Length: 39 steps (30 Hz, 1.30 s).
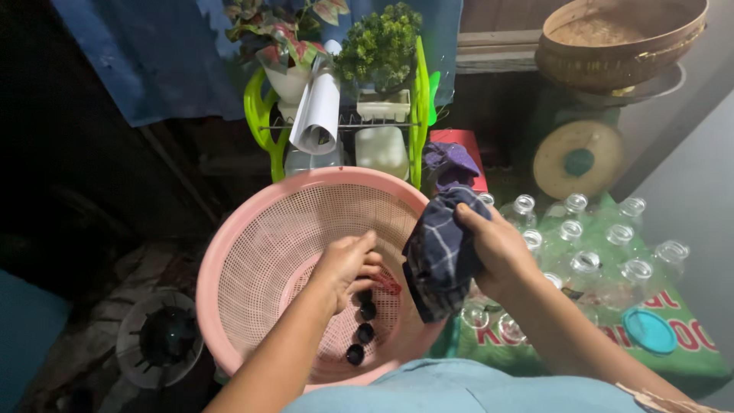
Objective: The person wipes the exterior of clear plastic bottles with a cloth, then wipes bottle caps and a red ladle. The person places the dried items on a table next to a pink basket.
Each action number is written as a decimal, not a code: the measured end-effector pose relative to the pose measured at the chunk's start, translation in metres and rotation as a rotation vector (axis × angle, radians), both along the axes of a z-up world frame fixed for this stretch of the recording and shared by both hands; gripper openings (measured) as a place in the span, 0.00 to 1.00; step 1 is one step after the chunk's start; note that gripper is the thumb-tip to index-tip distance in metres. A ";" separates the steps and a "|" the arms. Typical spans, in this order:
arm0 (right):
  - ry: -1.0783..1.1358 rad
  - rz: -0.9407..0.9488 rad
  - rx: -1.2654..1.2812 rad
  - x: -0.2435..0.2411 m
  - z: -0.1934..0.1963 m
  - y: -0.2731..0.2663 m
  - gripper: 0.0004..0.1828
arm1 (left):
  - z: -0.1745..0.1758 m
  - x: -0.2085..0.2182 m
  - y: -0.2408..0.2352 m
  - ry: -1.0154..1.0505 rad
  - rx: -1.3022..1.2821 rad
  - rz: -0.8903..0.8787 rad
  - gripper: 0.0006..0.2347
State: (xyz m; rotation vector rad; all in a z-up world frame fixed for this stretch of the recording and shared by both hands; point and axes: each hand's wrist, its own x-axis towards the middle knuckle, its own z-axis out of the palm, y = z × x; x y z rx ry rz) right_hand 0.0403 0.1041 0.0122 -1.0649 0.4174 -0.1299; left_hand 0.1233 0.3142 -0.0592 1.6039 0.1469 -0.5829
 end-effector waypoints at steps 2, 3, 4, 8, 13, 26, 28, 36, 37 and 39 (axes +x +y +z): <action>0.011 0.029 0.016 0.006 -0.004 0.021 0.18 | 0.017 -0.003 0.001 0.129 -0.090 -0.088 0.25; 0.055 0.055 0.021 0.009 -0.007 0.032 0.19 | 0.024 -0.009 0.002 0.132 -0.197 -0.115 0.26; 0.099 0.081 0.027 0.013 -0.009 0.042 0.20 | 0.030 -0.016 0.003 0.136 -0.303 -0.142 0.28; 0.140 0.282 0.015 0.033 -0.032 0.071 0.29 | 0.035 -0.023 0.020 0.141 -0.456 -0.012 0.28; 0.218 0.365 -0.385 0.075 -0.081 0.065 0.23 | 0.008 -0.005 0.053 0.219 -0.367 0.275 0.22; 0.319 1.113 -1.673 0.171 -0.234 0.056 0.22 | 0.006 -0.013 0.068 0.154 -0.487 0.497 0.20; 0.260 1.335 -1.782 0.182 -0.270 0.051 0.24 | 0.013 -0.020 0.070 0.126 -0.487 0.521 0.19; 0.008 1.542 -1.994 0.200 -0.323 0.048 0.29 | 0.028 -0.034 0.073 0.163 -0.402 0.562 0.18; 0.002 1.551 -1.992 0.198 -0.319 0.049 0.29 | 0.028 -0.034 0.072 0.155 -0.409 0.562 0.18; 0.162 1.492 -1.924 0.193 -0.313 0.051 0.29 | 0.028 -0.035 0.070 0.146 -0.422 0.566 0.18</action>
